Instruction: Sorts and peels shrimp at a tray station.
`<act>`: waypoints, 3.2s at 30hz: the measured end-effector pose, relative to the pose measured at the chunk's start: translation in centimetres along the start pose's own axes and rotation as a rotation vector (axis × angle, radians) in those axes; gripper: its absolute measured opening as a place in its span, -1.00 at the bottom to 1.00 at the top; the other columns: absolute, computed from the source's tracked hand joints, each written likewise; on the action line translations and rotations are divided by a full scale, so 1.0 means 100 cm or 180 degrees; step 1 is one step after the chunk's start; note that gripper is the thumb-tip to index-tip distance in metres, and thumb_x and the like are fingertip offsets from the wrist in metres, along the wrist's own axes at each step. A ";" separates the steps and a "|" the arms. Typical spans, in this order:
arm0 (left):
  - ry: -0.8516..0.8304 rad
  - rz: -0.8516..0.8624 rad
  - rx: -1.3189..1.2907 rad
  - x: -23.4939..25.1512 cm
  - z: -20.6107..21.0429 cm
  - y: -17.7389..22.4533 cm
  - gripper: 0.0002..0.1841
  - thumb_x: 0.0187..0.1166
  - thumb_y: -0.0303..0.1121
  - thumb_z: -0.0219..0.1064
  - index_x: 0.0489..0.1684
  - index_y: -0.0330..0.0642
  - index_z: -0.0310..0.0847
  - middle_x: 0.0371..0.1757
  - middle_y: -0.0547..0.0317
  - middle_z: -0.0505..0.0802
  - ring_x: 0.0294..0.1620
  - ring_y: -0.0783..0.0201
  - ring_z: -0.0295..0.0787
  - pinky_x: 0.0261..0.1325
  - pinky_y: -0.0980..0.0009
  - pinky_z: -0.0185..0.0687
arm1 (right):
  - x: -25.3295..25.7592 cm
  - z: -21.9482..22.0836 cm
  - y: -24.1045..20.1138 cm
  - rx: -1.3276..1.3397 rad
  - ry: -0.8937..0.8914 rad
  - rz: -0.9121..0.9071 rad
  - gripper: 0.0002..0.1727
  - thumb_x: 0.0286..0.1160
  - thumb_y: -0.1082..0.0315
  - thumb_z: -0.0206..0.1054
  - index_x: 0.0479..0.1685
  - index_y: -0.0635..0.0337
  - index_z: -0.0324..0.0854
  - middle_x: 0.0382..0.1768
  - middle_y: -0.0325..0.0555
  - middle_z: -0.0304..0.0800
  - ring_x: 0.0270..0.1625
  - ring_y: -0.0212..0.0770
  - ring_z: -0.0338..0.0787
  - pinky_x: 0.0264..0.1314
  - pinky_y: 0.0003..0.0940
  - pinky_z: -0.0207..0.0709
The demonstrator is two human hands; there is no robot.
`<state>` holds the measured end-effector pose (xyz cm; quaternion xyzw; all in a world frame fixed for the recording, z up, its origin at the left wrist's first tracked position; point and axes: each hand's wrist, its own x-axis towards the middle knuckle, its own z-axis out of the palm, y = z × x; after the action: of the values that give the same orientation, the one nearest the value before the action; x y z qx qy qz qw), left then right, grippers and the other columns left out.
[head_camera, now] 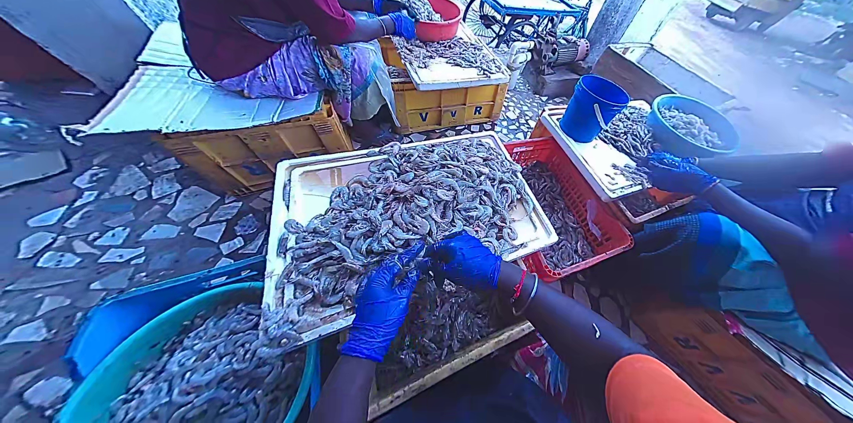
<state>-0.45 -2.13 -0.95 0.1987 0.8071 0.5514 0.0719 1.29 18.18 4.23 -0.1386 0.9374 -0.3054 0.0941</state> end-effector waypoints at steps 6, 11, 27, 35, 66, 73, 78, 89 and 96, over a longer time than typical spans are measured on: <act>0.0362 0.0262 0.0671 -0.004 0.007 0.003 -0.63 0.67 -0.35 0.18 0.35 -0.12 0.77 0.26 -0.06 0.88 0.39 -0.04 0.75 0.61 -0.22 0.32 | 0.002 0.004 -0.009 -0.0145 0.0285 -0.0176 -0.59 0.80 0.04 0.09 0.17 0.01 0.82 -0.08 -0.11 0.94 0.07 -0.12 0.87 0.45 0.06 0.45; 0.0467 -0.0075 -0.0770 -0.003 0.009 0.014 -0.73 0.73 -0.50 0.15 0.16 -0.35 0.76 0.14 0.09 0.91 0.20 0.49 0.81 0.41 0.52 0.64 | 0.003 0.005 -0.005 -0.0483 0.0202 -0.0132 -0.59 0.80 0.03 0.09 0.28 -0.10 0.80 -0.04 -0.18 0.96 0.12 -0.18 0.87 0.76 0.17 0.07; 0.0052 -0.0093 -0.0444 0.003 -0.003 0.004 -0.59 0.68 -0.33 0.22 0.48 -0.13 0.64 0.45 0.01 0.75 0.49 0.25 0.61 0.60 0.26 0.44 | -0.004 -0.007 -0.004 0.0412 0.0130 0.0020 -0.57 0.79 0.05 0.12 -0.04 0.15 0.84 -0.34 -0.21 0.86 -0.19 -0.36 0.79 0.58 -0.07 0.36; -0.0428 -0.0327 -0.0115 -0.009 -0.005 0.021 -0.59 0.81 -0.34 0.01 0.35 -0.44 0.64 0.47 -0.30 0.67 0.60 0.03 0.51 0.71 0.14 0.27 | -0.001 -0.003 -0.008 -0.0558 0.0326 -0.0007 -0.49 0.73 -0.01 0.13 -0.35 0.19 0.81 -0.39 -0.03 0.83 -0.13 -0.09 0.82 0.56 0.10 0.29; 0.2560 -0.1797 -0.3764 0.008 -0.040 0.005 -0.35 0.91 0.11 -0.28 0.77 -0.18 0.07 0.64 -0.12 0.51 0.51 0.06 0.58 0.47 0.11 0.52 | 0.092 0.049 0.009 -0.1766 0.0192 0.0804 -0.59 0.58 -0.05 0.33 0.11 0.05 0.78 0.12 0.15 0.79 0.23 0.23 0.74 0.28 0.41 0.46; 0.0329 -0.0984 0.0754 0.017 -0.018 -0.001 -0.49 0.64 -0.23 0.32 0.62 0.32 0.56 0.74 0.05 0.49 0.75 -0.05 0.33 0.74 -0.13 0.17 | 0.061 0.030 -0.022 -0.1433 0.0155 0.0803 -0.59 0.79 0.05 0.07 0.17 0.10 0.73 0.06 0.08 0.85 0.20 0.13 0.81 0.30 0.26 0.50; 0.0076 -0.0592 0.1956 0.015 0.004 0.010 -0.53 0.66 -0.35 0.21 0.51 0.34 0.67 0.22 -0.03 0.87 0.31 -0.11 0.77 0.59 -0.37 0.15 | 0.033 0.017 -0.024 0.0112 -0.0454 0.1299 -0.46 0.87 -0.10 -0.09 0.13 0.01 0.76 -0.22 -0.28 0.94 -0.11 -0.30 0.89 0.23 -0.12 0.65; 0.0142 -0.1099 0.1289 0.009 0.020 0.032 -0.66 0.79 -0.37 0.04 0.23 -0.20 0.76 0.18 -0.10 0.88 0.38 -0.03 0.74 0.77 -0.19 -0.01 | 0.008 -0.001 -0.004 -0.0140 -0.0294 0.0353 -0.51 0.81 -0.04 0.08 -0.06 0.13 0.83 -0.30 -0.16 0.87 -0.18 -0.29 0.82 0.71 -0.06 0.25; -0.0092 -0.0656 -0.0096 0.012 -0.009 -0.004 -0.55 0.76 -0.32 0.17 0.63 0.09 0.55 0.60 0.09 0.64 0.66 0.11 0.46 0.70 -0.03 0.29 | 0.003 -0.001 0.007 0.0614 -0.0024 0.0422 -0.61 0.78 0.05 0.16 -0.02 0.10 0.82 -0.35 -0.27 0.88 -0.21 -0.36 0.83 0.25 -0.17 0.64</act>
<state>-1.95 -2.57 -0.82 0.1215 0.8137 0.5502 0.1429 0.85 18.72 3.90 -0.0677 0.9104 -0.3868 0.1305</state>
